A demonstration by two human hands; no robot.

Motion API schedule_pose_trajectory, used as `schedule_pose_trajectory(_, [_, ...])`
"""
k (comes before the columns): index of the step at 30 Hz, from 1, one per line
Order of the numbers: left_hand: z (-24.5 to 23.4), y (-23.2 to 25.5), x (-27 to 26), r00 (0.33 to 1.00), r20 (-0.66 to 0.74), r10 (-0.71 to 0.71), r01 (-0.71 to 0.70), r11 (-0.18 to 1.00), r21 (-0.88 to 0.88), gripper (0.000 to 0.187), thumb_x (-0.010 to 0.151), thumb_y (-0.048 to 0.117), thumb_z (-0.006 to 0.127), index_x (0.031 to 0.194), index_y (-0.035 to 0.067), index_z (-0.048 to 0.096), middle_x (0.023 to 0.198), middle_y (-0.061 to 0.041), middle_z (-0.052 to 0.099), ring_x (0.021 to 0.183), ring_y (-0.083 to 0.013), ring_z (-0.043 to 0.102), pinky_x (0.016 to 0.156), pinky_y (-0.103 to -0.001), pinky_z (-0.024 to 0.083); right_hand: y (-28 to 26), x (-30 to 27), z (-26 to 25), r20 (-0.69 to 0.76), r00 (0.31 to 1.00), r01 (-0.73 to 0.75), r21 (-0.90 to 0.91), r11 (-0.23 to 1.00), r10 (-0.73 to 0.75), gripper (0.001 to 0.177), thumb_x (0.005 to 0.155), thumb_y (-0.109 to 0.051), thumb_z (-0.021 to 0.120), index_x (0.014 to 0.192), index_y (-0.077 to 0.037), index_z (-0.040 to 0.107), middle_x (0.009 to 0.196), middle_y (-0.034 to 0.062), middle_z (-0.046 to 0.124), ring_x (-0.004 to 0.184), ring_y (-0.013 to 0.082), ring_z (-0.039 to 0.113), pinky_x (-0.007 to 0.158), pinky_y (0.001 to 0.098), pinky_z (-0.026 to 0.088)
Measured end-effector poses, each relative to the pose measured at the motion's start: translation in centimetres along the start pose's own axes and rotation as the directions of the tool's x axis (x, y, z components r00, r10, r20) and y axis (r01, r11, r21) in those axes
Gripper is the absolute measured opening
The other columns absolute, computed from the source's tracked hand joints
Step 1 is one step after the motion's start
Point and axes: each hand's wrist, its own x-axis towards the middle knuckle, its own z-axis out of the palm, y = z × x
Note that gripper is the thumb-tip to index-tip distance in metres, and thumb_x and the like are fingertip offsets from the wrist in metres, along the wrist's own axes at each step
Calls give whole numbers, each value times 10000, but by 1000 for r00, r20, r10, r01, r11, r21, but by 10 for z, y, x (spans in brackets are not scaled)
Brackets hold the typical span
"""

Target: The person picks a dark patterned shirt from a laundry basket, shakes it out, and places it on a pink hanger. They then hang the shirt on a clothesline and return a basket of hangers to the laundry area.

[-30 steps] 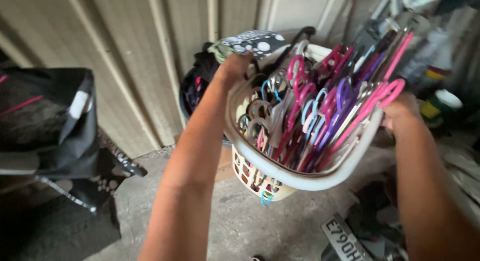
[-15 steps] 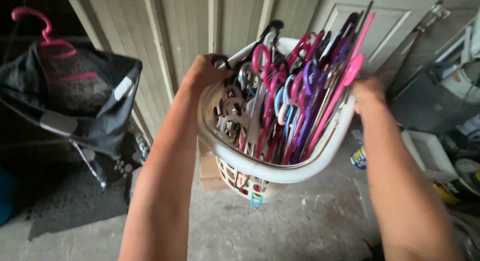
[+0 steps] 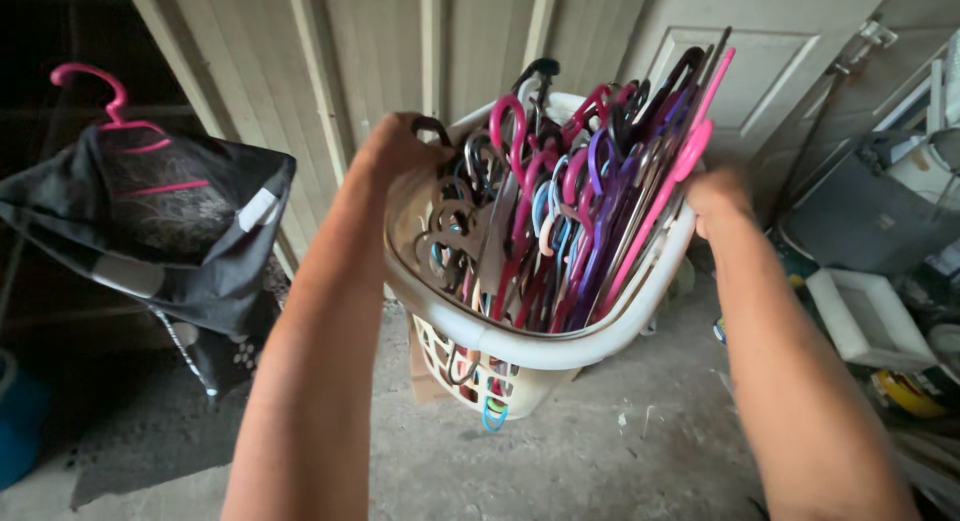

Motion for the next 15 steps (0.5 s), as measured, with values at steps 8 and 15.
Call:
schedule_pose_trajectory(8, [-118,36,-35,992,-129,-9,33,983,182,486,694,390,901,1121,184,795,1085,-129,769,968,-229,716,872,-363,557,-21,-18,88,178,980,41,223,974,-82,155,984,-95,596,1076,-21,696,978,159,711,796,289,707,650,509,585])
schedule_pose_trajectory(15, [-134,22,-87,900,-419,-123,182,978,104,523,659,337,900,1120,124,773,997,-127,782,886,-226,755,817,-384,570,-26,4,173,364,883,115,443,889,-296,77,982,-61,669,1054,-57,695,978,79,708,811,184,691,692,381,583])
